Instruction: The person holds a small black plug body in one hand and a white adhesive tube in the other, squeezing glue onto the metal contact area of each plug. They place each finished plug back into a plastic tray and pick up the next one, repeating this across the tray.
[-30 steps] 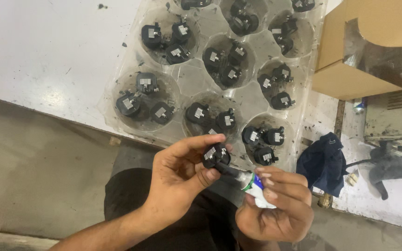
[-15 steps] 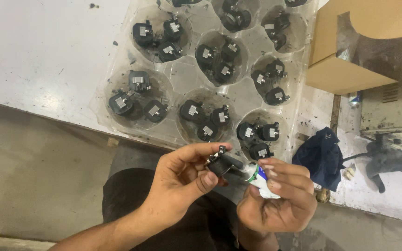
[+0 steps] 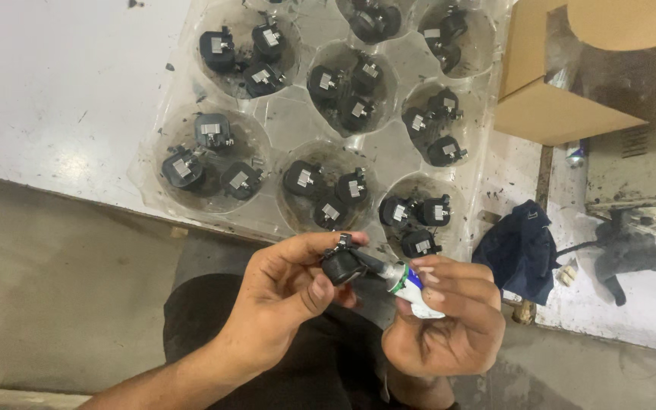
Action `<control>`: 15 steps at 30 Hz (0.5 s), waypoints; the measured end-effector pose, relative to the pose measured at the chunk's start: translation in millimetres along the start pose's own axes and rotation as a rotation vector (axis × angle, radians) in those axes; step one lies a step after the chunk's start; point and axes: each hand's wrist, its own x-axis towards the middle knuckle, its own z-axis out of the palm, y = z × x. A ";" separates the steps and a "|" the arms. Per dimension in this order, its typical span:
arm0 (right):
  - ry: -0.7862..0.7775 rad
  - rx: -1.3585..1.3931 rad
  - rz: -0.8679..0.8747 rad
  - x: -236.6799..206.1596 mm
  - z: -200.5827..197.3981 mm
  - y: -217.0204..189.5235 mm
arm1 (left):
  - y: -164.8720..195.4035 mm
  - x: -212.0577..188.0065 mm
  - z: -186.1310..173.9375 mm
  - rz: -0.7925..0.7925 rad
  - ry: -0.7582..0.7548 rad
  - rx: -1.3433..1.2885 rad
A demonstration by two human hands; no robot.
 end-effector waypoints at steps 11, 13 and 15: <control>0.261 0.527 0.282 -3.7 -33.1 28.7 | 117.8 109.4 -19.5 0.379 0.181 1.180; 0.248 0.648 0.365 -5.1 -43.8 33.0 | 152.3 160.6 -24.9 0.369 0.095 1.198; 0.242 0.710 0.416 -4.9 -52.1 36.7 | 179.2 200.7 -27.2 0.287 0.107 1.378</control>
